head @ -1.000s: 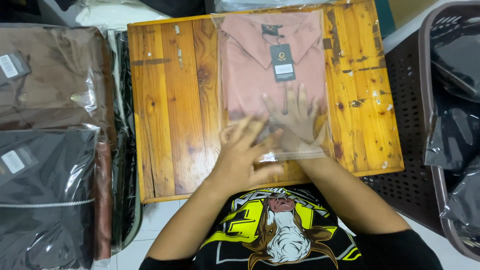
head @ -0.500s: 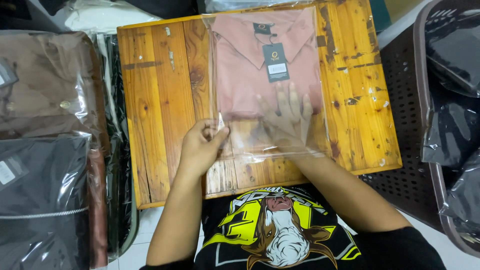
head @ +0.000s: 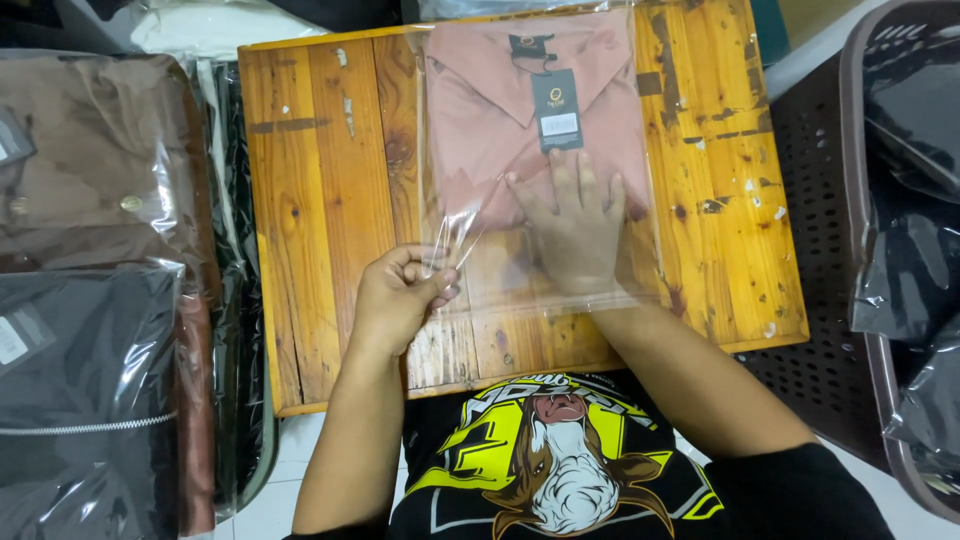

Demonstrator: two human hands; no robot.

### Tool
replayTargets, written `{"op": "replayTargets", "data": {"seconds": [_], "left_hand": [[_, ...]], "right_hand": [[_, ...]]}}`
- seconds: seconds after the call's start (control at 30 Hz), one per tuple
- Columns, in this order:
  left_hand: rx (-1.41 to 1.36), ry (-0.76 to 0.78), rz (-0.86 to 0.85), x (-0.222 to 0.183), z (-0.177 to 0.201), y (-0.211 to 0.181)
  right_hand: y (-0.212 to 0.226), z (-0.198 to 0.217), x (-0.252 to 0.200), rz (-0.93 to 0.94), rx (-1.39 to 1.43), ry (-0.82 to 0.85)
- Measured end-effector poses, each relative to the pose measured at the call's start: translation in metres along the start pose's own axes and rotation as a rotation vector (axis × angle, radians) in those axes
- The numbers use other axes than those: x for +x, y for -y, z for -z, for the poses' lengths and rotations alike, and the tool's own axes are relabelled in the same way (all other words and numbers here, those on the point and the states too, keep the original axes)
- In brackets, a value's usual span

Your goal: Packing a folded pink shirt into a clear plastic adhesive bag and sealing it on a wooden table.

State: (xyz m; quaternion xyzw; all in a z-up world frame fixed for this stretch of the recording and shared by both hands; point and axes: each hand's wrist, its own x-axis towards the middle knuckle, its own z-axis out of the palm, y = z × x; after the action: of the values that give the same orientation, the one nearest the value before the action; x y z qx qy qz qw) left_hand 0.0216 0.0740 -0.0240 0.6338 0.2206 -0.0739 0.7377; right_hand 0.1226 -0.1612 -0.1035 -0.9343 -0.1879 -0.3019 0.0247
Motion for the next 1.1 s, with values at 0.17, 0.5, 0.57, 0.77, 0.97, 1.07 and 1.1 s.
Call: {"op": "replayTargets", "data": {"seconds": [0.17,0.5,0.57,0.77,0.97,1.07,1.1], "left_hand": [[0.007,0.005,-0.002,-0.002,0.0,-0.005],[0.411,-0.036,-0.065,0.009,0.004,-0.035],[0.484,-0.04,-0.075,0.008,-0.002,-0.054],[0.573,0.027,0.131,0.019,-0.027,-0.096],[0.434,0.031,-0.098,0.034,-0.006,-0.056],[0.233,0.079,-0.128,0.035,0.006,-0.051],[0.212,0.108,-0.165,0.037,0.01,-0.048]], "right_hand": [[0.002,0.04,0.0,0.033,0.05,0.122],[-0.051,0.151,-0.06,-0.047,0.375,0.478],[-0.064,0.166,-0.069,-0.083,0.368,0.459],[-0.127,0.158,-0.095,-0.481,0.77,0.154],[-0.142,0.103,-0.021,-0.382,0.536,0.151],[-0.144,0.083,-0.007,0.014,0.49,0.177],[-0.142,0.082,-0.004,0.079,0.544,0.136]]}}
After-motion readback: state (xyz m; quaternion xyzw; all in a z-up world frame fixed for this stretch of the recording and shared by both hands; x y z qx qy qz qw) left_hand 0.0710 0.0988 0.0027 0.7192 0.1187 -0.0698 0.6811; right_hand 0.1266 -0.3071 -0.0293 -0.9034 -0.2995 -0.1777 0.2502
